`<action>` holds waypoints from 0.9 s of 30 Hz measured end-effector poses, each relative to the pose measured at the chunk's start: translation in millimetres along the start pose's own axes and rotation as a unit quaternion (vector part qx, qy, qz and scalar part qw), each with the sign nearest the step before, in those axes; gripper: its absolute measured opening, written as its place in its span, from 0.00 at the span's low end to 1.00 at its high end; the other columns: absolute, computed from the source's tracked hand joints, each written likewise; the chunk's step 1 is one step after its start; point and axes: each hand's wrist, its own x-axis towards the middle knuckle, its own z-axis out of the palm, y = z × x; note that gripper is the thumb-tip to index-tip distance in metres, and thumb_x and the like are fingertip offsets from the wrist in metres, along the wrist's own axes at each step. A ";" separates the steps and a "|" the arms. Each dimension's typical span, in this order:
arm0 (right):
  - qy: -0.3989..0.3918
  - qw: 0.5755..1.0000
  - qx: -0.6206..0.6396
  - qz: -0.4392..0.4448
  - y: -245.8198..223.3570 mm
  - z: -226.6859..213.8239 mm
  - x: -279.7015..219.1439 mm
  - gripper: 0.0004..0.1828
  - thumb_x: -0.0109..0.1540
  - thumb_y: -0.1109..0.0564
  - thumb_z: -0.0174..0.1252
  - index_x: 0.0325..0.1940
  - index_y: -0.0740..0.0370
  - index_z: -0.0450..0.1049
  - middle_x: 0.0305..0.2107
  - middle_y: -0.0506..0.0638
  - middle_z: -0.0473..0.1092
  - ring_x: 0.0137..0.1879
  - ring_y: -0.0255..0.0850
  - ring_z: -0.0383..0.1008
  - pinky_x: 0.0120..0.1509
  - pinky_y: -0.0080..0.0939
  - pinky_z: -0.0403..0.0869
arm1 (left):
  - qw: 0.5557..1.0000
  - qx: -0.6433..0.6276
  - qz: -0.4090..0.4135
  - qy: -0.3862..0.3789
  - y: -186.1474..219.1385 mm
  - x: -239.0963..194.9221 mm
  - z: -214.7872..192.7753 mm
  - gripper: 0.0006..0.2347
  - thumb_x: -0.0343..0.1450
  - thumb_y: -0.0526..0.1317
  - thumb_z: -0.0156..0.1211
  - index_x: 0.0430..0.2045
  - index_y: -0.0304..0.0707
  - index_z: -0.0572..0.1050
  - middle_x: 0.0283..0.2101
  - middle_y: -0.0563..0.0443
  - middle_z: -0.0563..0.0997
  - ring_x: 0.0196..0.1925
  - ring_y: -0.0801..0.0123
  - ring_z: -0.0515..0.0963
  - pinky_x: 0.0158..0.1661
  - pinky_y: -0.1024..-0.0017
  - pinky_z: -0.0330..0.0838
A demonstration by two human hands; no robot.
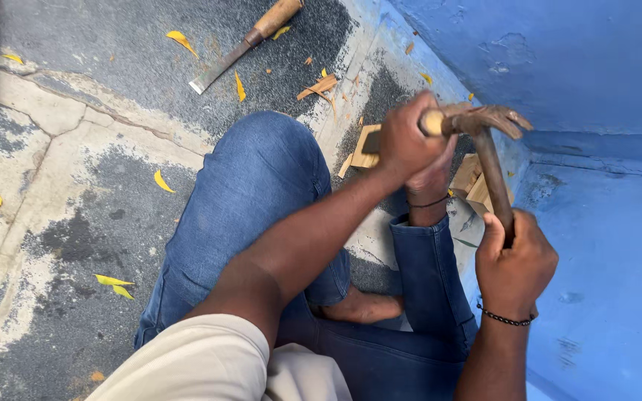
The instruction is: The person sits cross-legged on a concrete floor and carves small wooden blocks using a chisel and hammer. They hold the chisel against the wood and strike it repeatedly to shape the blocks, occasionally adjusting the wood's position.
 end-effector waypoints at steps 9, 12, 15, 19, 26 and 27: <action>0.203 0.878 0.396 0.179 -12.4 -11.6 -8.2 0.09 0.76 0.56 0.51 0.45 0.64 0.66 0.30 0.51 0.68 0.27 0.37 0.68 0.33 0.42 0.68 | 0.997 0.051 -0.001 -0.058 28.3 -38.8 27.2 0.10 0.65 0.43 0.69 0.32 0.43 0.74 0.37 0.48 0.83 0.38 0.57 0.85 0.40 0.62 0.77; 0.153 0.962 0.221 0.040 -2.7 -3.6 -8.2 0.07 0.75 0.62 0.48 0.44 0.66 0.66 0.34 0.53 0.69 0.35 0.42 0.70 0.45 0.44 0.72 | 0.999 0.032 0.001 -0.012 16.8 -25.8 18.9 0.12 0.62 0.43 0.69 0.34 0.42 0.75 0.43 0.45 0.83 0.38 0.55 0.85 0.41 0.60 0.78; 0.029 0.999 0.029 -0.011 -3.8 -0.2 -8.6 0.09 0.72 0.60 0.59 0.42 0.67 0.68 0.31 0.57 0.69 0.34 0.50 0.70 0.41 0.49 0.70 | 0.999 0.011 0.015 0.028 16.6 -24.3 10.1 0.14 0.67 0.42 0.67 0.43 0.41 0.75 0.41 0.47 0.83 0.42 0.56 0.85 0.45 0.62 0.80; 0.037 0.997 0.063 0.021 -10.1 -5.1 -16.5 0.11 0.75 0.57 0.62 0.42 0.66 0.72 0.31 0.59 0.72 0.32 0.49 0.72 0.38 0.45 0.70 | 0.999 0.039 0.004 -0.021 23.2 -32.8 15.9 0.11 0.67 0.43 0.68 0.37 0.42 0.74 0.35 0.48 0.81 0.37 0.60 0.86 0.39 0.66 0.79; 0.033 0.998 0.048 -0.001 -3.8 0.2 -25.5 0.12 0.77 0.56 0.55 0.43 0.66 0.68 0.33 0.58 0.73 0.39 0.50 0.75 0.44 0.46 0.72 | 0.999 -0.019 0.019 0.017 27.6 -31.0 1.9 0.16 0.63 0.39 0.63 0.43 0.38 0.72 0.31 0.45 0.81 0.33 0.54 0.84 0.34 0.60 0.77; 0.006 1.000 0.005 0.005 -1.3 -5.7 -22.5 0.13 0.76 0.54 0.58 0.42 0.66 0.70 0.30 0.59 0.72 0.37 0.53 0.74 0.42 0.49 0.71 | 1.000 -0.004 0.015 0.003 28.0 -32.1 1.7 0.13 0.64 0.40 0.64 0.39 0.40 0.72 0.31 0.46 0.81 0.34 0.54 0.84 0.35 0.60 0.77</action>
